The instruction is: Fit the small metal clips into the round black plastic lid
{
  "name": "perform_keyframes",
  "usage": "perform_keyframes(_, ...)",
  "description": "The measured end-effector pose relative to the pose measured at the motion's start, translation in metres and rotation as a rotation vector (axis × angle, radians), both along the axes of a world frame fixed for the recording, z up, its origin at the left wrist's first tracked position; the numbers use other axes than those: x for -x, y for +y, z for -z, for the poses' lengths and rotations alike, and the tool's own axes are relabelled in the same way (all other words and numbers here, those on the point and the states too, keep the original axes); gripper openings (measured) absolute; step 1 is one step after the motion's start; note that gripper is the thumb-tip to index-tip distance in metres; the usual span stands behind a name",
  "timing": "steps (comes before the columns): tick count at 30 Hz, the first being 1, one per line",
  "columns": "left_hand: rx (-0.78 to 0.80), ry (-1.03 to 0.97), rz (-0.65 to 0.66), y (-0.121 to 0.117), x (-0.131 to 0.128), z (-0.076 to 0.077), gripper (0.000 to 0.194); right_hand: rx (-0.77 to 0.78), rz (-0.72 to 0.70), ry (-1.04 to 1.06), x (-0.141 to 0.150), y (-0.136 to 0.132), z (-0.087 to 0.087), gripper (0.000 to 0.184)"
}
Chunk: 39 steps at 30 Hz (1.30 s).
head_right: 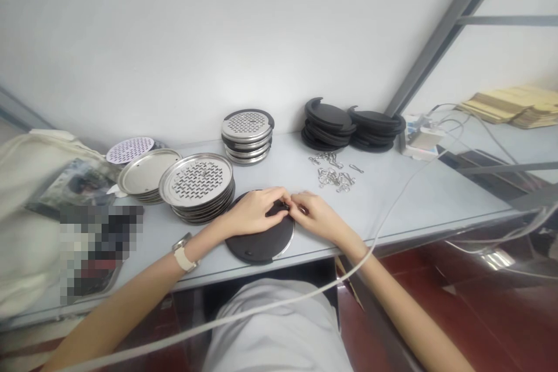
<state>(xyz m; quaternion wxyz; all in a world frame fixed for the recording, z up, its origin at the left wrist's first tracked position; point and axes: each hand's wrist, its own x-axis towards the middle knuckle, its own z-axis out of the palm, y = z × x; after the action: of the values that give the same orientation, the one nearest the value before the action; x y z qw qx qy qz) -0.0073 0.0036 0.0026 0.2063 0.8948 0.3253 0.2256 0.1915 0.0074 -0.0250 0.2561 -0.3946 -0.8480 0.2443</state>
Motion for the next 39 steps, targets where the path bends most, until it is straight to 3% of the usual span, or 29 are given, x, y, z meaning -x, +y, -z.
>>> perform_keyframes(39,-0.003,0.006,0.000,-0.0006,-0.0005,-0.0011,0.017,-0.011,0.010,-0.002,0.0007,-0.0004,-0.0001,0.021)
